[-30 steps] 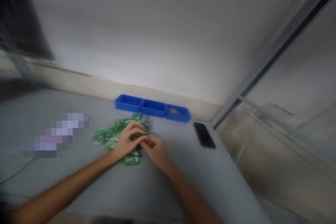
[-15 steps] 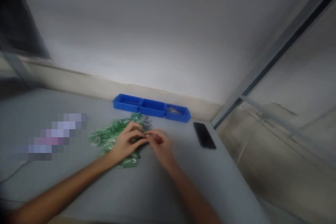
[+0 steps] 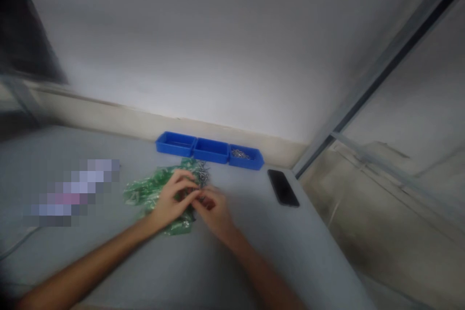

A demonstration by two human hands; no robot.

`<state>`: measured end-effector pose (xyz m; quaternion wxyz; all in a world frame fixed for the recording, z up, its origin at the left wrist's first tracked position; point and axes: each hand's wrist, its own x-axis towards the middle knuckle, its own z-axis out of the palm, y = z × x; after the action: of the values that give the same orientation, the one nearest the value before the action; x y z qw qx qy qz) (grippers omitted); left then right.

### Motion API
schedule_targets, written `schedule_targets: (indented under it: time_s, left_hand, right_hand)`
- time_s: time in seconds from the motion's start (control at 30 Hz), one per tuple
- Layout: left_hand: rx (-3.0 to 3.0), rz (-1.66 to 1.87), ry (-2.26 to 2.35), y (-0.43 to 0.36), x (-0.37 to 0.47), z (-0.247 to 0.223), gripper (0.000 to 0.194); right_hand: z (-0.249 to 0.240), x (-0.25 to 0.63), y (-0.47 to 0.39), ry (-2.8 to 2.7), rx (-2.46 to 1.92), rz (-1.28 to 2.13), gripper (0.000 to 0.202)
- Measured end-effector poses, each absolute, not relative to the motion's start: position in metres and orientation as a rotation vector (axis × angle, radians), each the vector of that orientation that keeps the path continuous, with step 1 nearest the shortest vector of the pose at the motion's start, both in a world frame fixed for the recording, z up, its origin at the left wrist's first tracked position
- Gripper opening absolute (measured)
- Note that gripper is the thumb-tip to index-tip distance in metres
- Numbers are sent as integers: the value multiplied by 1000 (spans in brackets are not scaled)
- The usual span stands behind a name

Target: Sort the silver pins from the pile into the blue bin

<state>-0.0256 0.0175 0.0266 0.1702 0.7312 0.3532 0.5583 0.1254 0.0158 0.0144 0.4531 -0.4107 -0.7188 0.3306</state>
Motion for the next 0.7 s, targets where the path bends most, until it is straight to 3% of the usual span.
schedule_targets:
  time_s: [0.2, 0.43, 0.7]
  left_hand:
    - [2045, 1616, 1081, 21, -27, 28, 11]
    - [2315, 1216, 1041, 29, -32, 11, 10]
    - [2113, 1530, 1074, 34, -38, 13, 12]
  right_hand:
    - [25, 136, 24, -1546, -1027, 824, 15]
    - [10, 129, 25, -1598, -983, 865, 18]
    - [-1, 132, 29, -1549, -1115, 910, 22]
